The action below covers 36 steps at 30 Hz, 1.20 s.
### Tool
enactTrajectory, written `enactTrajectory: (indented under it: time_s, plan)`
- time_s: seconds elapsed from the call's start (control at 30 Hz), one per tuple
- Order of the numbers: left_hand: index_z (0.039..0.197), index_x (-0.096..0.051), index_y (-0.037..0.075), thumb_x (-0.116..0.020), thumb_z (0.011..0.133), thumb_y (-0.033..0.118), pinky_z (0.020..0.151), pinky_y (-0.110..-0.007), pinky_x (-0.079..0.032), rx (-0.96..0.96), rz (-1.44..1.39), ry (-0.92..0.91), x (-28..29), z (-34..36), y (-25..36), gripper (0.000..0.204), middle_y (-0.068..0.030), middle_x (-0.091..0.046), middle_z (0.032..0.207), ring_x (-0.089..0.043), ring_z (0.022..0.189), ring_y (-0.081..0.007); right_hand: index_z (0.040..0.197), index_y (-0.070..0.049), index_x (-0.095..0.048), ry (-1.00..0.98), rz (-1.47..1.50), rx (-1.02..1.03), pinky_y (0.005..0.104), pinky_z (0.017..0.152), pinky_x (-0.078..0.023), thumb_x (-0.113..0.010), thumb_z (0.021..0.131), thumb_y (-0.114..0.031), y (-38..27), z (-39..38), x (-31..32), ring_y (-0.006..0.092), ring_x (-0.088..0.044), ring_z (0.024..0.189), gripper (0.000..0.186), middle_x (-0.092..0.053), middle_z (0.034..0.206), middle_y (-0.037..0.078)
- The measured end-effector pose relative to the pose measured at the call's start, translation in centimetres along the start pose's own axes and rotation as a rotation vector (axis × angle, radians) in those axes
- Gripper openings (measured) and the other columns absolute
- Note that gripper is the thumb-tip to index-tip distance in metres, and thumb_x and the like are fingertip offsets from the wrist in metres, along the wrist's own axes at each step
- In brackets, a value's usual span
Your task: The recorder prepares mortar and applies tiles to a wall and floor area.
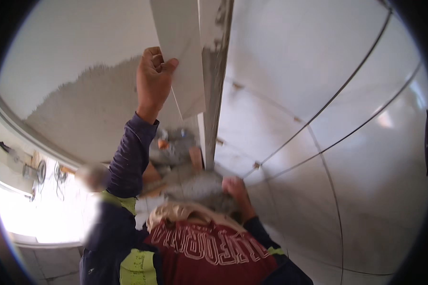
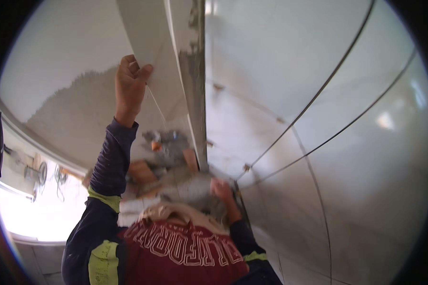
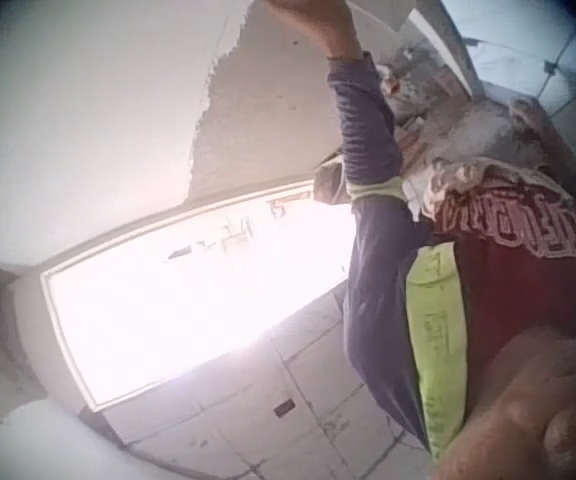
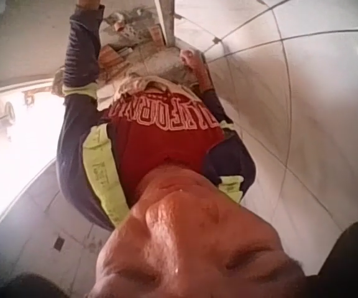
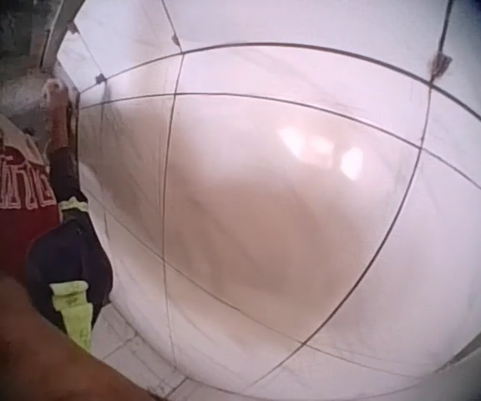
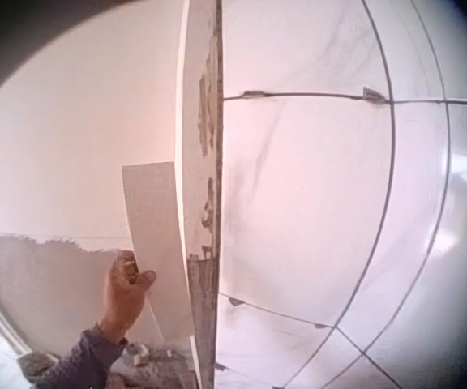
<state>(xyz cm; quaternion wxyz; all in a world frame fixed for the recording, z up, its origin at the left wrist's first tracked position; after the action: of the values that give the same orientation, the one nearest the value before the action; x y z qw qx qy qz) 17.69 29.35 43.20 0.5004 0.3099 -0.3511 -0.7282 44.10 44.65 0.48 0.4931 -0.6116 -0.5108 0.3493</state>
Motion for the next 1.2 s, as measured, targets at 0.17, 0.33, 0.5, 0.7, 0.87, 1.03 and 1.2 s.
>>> enactTrajectory:
  time_s: [0.17,0.33,0.5,0.7,0.87,1.03,1.2]
  plan:
    - [0.103,-0.054,0.000,-0.062,0.082,-0.009,0.075,-0.026,-0.050,0.256,0.171,-0.016,5.2,-13.7,-10.0,0.025,-0.0068,-0.065,0.094,-0.062,0.086,-0.0126,0.126,0.002,-0.048,0.357,0.195,0.472,0.0342,0.088,-0.048,-0.074,0.081,-0.013,-25.3,-1.6,-0.7,0.0208,-0.057,0.099,0.054,-0.056,0.118,0.014]
    - [0.104,-0.054,0.003,-0.066,0.080,-0.005,0.076,-0.029,-0.050,0.553,0.093,-0.151,7.9,-26.4,-16.4,0.028,-0.0115,-0.067,0.094,-0.065,0.087,-0.0153,0.129,0.003,-0.046,-0.010,-0.404,0.491,0.0338,0.095,-0.043,-0.074,0.081,-0.017,-26.8,1.6,-5.7,0.0218,-0.055,0.110,0.059,-0.056,0.122,0.016]
    - [0.112,-0.055,0.006,-0.071,0.077,0.001,0.075,-0.033,-0.052,0.521,0.159,-0.228,13.9,-28.0,-17.6,0.038,-0.0137,-0.068,0.089,-0.068,0.083,-0.0231,0.103,0.003,-0.065,0.036,-0.347,0.141,0.0268,0.071,-0.049,-0.063,0.087,-0.004,-15.3,2.6,-11.5,0.0106,-0.062,0.080,0.018,-0.068,0.083,0.009]
    - [0.123,-0.056,0.007,-0.070,0.079,0.008,0.077,-0.036,-0.052,0.753,0.270,-0.791,19.6,-24.1,-18.6,0.046,-0.0180,-0.065,0.104,-0.066,0.092,-0.0288,0.098,-0.002,-0.066,0.139,-0.474,0.183,0.0324,0.067,-0.051,-0.062,0.086,-0.007,-7.2,2.9,-19.1,0.0288,-0.068,0.076,0.014,-0.067,0.085,0.020]
    - [0.115,-0.062,0.007,-0.060,0.082,0.008,0.076,-0.044,-0.052,0.403,0.498,-1.078,19.2,-23.6,-24.0,0.033,-0.0178,-0.066,0.097,-0.064,0.090,-0.0346,0.096,-0.001,-0.065,0.274,-0.470,0.024,0.0382,0.065,-0.050,-0.063,0.085,-0.007,-2.6,6.2,-22.0,0.0321,-0.066,0.074,0.014,-0.065,0.081,0.018]
    - [0.109,-0.064,0.007,-0.057,0.082,0.012,0.078,-0.046,-0.050,0.268,0.590,-1.326,17.1,-26.7,-36.9,0.029,-0.0184,-0.065,0.097,-0.062,0.090,-0.0371,0.110,-0.001,-0.060,0.669,-0.466,0.145,0.0415,0.068,-0.048,-0.064,0.085,-0.011,4.0,7.4,-22.6,0.0337,-0.064,0.080,0.027,-0.065,0.095,0.018]
    - [0.108,-0.064,0.010,-0.058,0.080,0.014,0.077,-0.049,-0.051,0.448,0.783,-1.113,16.6,-28.3,-48.8,0.029,-0.0211,-0.066,0.094,-0.064,0.087,-0.0389,0.108,-0.001,-0.058,0.584,-0.458,-0.375,0.0479,0.075,-0.047,-0.060,0.089,-0.024,12.4,-1.3,-27.0,0.0408,-0.060,0.090,0.030,-0.062,0.097,0.021]
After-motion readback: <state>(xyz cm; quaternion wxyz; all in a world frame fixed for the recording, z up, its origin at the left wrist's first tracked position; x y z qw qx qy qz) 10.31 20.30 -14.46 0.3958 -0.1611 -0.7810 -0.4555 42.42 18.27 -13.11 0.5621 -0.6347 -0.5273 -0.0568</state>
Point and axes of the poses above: each hand's wrist, its own z-axis towards the middle knuckle, its own x-axis out of the back of the hand, y = z × x, the point moved 3 cm from there along z, towards the middle knuckle
